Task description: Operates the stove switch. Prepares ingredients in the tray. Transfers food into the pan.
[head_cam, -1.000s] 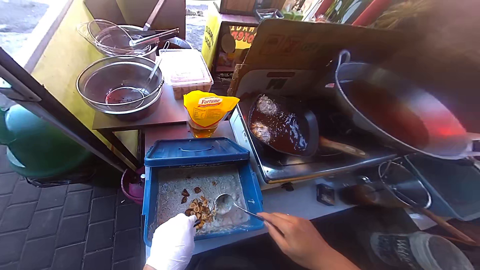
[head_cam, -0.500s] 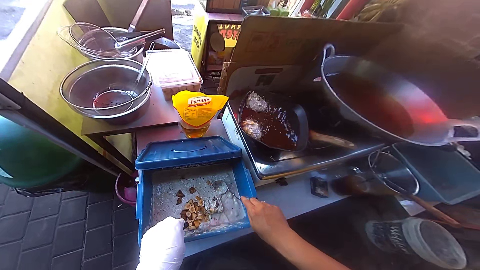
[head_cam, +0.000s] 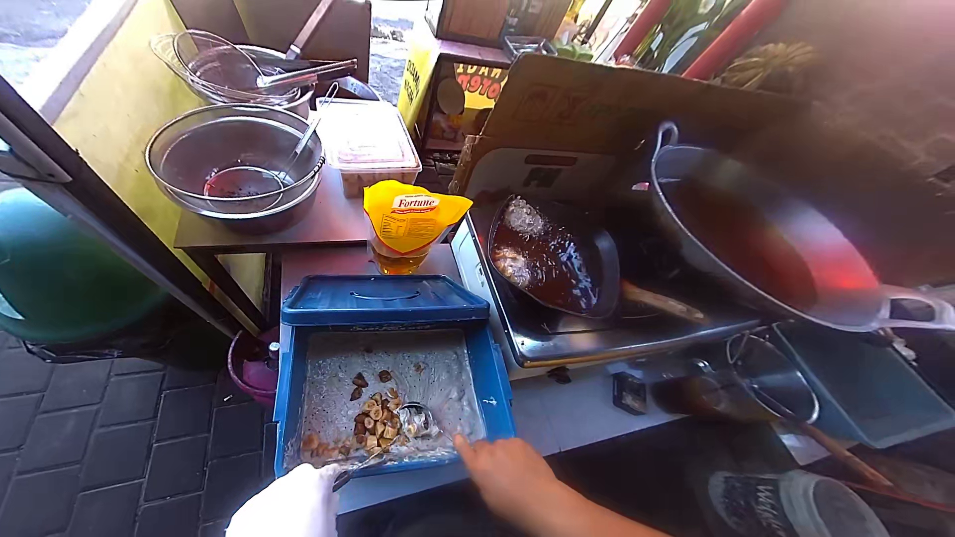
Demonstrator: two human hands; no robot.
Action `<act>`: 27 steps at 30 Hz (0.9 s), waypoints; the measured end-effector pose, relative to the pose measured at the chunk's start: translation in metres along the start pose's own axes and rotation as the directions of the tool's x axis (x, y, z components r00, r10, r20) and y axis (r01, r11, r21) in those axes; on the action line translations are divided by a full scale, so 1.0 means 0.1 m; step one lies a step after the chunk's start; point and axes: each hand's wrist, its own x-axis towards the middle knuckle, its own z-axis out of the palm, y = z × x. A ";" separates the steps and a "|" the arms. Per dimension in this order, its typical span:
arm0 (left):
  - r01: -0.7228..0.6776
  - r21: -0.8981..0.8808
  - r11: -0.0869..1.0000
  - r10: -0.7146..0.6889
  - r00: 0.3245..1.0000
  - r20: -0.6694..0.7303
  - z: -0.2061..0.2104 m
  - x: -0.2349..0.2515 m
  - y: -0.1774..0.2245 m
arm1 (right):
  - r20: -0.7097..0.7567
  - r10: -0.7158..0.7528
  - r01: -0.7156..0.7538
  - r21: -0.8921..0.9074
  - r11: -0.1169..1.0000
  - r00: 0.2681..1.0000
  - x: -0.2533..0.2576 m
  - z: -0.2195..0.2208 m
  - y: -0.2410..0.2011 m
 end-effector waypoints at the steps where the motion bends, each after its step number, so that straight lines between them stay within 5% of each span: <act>1: 0.001 -0.010 1.000 -0.001 1.000 -0.003 0.04 0.00 -0.05 | -0.049 -0.058 0.057 -0.031 0.998 0.997 0.00 0.05 0.08; 7: 0.027 -0.026 0.999 -0.026 1.000 0.016 0.10 0.04 -0.17 | -0.350 -0.396 0.312 -0.273 0.910 0.849 0.00 0.18 0.54; 10: 0.013 -0.040 0.999 -0.013 1.000 -0.012 0.08 0.00 -0.17 | -0.473 -0.429 0.382 -0.198 0.903 0.769 -0.02 0.15 0.79; 16: 0.045 -0.039 0.998 -0.047 0.997 -0.056 0.15 0.07 -0.12 | -0.499 -0.173 0.248 0.086 0.965 0.849 -0.04 0.33 0.87; 21: 0.019 -0.020 1.000 -0.020 0.999 -0.047 0.14 0.09 -0.04 | -0.541 -0.123 0.061 -0.131 0.990 0.832 -0.04 0.52 0.84; 27: 0.045 -0.012 0.999 -0.045 0.999 -0.014 0.13 0.10 -0.01 | -0.479 -0.254 0.139 -0.262 0.955 0.841 -0.15 0.61 0.87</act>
